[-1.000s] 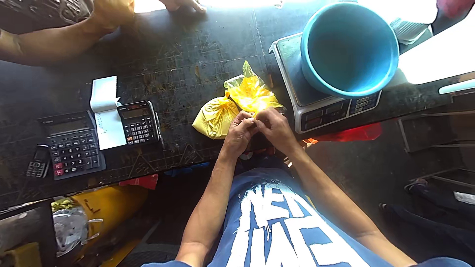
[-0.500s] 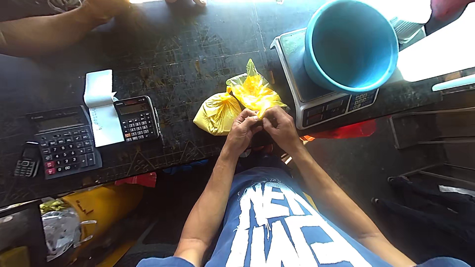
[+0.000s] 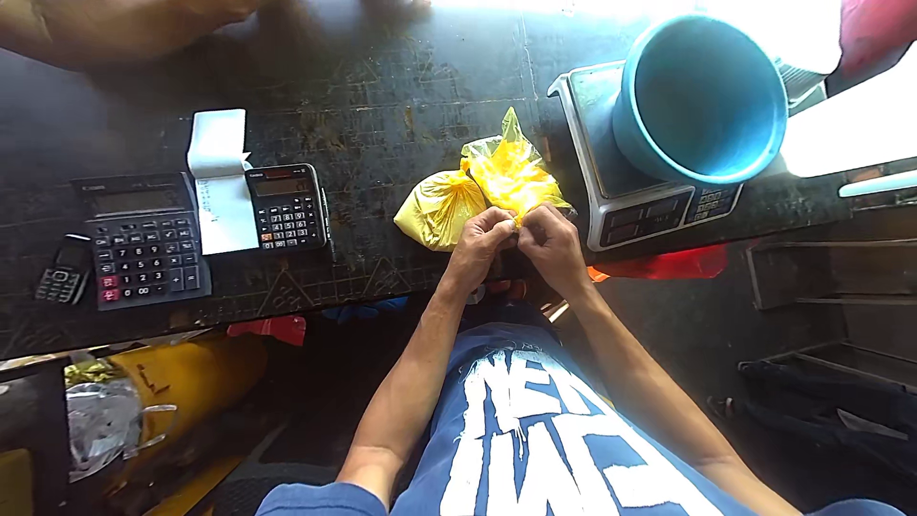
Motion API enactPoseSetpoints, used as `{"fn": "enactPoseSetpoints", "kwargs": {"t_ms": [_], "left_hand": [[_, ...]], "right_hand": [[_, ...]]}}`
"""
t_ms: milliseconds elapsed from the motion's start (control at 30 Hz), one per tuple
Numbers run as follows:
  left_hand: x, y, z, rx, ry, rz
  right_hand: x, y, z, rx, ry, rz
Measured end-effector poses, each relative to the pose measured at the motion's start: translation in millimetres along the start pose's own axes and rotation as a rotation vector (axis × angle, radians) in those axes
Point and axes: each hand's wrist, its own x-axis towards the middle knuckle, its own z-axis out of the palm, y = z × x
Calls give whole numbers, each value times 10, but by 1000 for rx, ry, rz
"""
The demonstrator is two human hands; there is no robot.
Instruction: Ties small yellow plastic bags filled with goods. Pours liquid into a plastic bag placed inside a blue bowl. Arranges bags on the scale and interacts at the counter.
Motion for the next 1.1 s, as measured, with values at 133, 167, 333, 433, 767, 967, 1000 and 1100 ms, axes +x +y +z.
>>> {"fn": "enactPoseSetpoints", "kwargs": {"t_ms": [133, 167, 333, 433, 767, 967, 1000, 1100], "left_hand": [[20, -79, 19, 62, 57, 60], [21, -84, 5, 89, 99, 75], [55, -42, -195, 256, 329, 129], [30, 11, -69, 599, 263, 296], [499, -243, 111, 1412, 67, 263], [642, -205, 237, 1432, 25, 121], [604, -106, 251, 1287, -24, 99], [554, 88, 294, 1011, -115, -33]], "right_hand": [[-19, 18, -18, -12, 68, 74], [-32, 43, -78, 14, 83, 133], [-67, 290, -428, 253, 193, 339], [-67, 265, -390, 379, 152, 274], [-35, 618, -109, 1104, 262, 380], [90, 754, -148, 1209, 305, 493], [93, 767, -145, 1165, 296, 494], [142, 787, -111, 1102, 296, 477]]}}
